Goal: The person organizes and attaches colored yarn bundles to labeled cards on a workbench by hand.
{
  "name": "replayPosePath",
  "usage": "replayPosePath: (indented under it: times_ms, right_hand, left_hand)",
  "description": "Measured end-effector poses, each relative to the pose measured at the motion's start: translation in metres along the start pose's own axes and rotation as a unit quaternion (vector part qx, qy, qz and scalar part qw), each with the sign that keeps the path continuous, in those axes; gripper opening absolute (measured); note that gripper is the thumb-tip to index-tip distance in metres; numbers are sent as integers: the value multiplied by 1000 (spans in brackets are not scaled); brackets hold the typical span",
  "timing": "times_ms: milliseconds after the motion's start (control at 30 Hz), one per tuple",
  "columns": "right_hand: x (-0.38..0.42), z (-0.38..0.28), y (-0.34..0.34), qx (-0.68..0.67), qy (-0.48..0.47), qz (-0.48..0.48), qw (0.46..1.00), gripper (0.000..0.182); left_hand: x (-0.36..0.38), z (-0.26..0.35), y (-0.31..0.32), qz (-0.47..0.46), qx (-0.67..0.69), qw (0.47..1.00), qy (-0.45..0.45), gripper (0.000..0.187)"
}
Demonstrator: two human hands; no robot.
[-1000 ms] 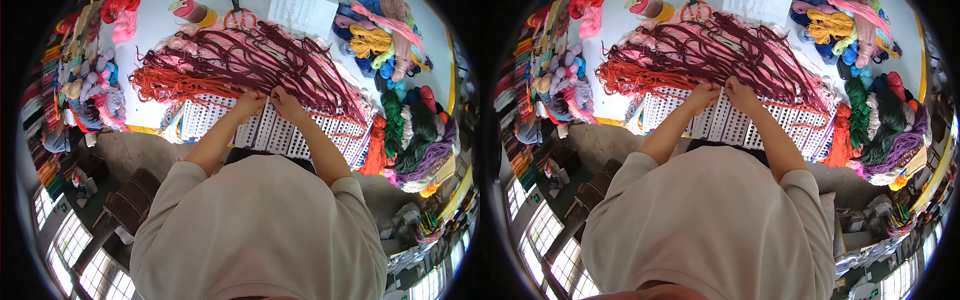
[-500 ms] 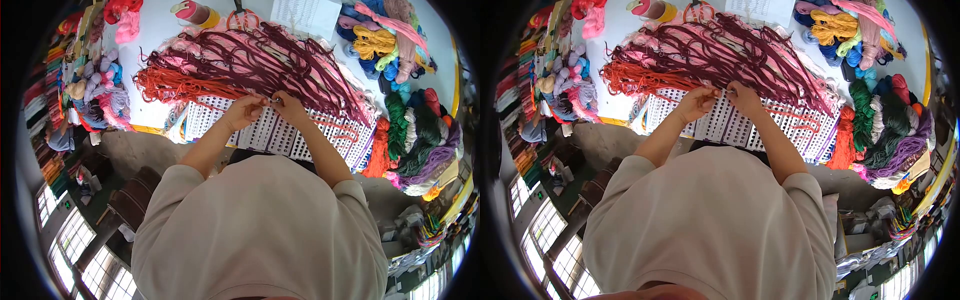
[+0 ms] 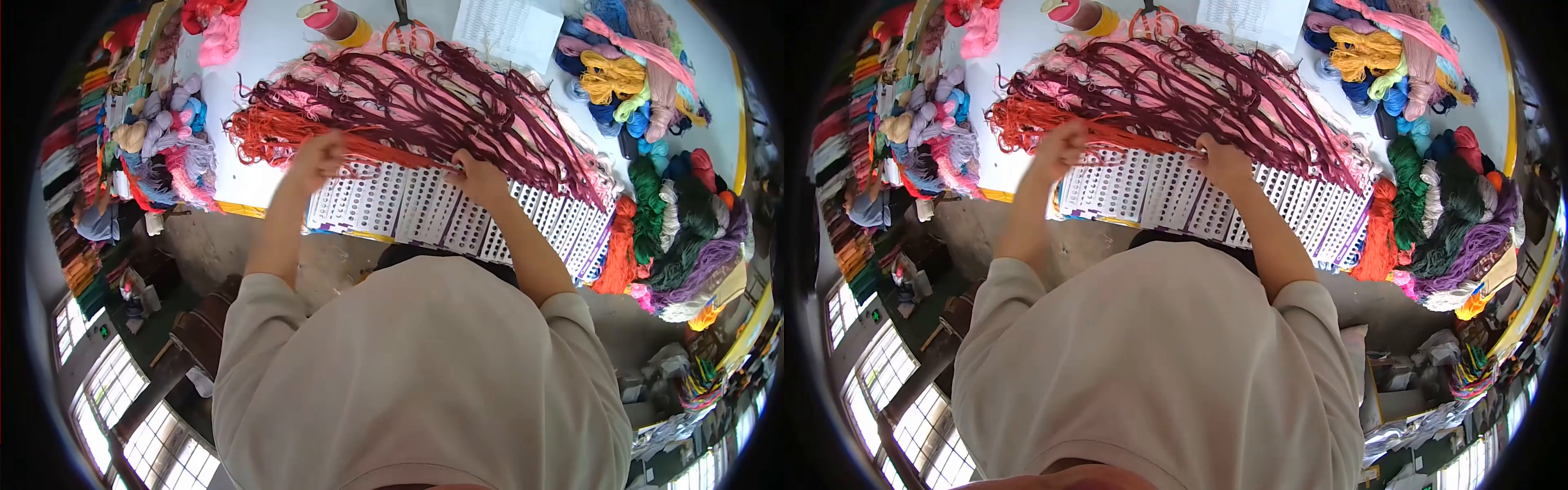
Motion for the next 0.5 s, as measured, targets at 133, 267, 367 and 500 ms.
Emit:
replayPosePath:
  times_ms: [133,267,367,500]
  right_hand:
    - [-1,3,7,15,18,0,1000,40]
    - [10,-7,1,25,-1,54,998,42]
    - [25,-49,-21,-44,-35,120,991,41]
    - [89,-140,-101,-335,-177,282,882,20]
  left_hand:
    - [38,93,-99,116,67,964,230,14]
    - [67,90,-63,50,-67,951,299,38]
    - [93,53,46,-264,155,925,227,67]
    - [119,20,118,-345,201,894,203,81]
Point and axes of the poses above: each hand's wrist, its own x-axis away from the middle knuckle, its own y-axis out of the palm, z = x × y, the point moved 9 cm from there along -x, towards the middle knuckle, and after that the axes turned 8 degrees about x, right-handed, at the moved point
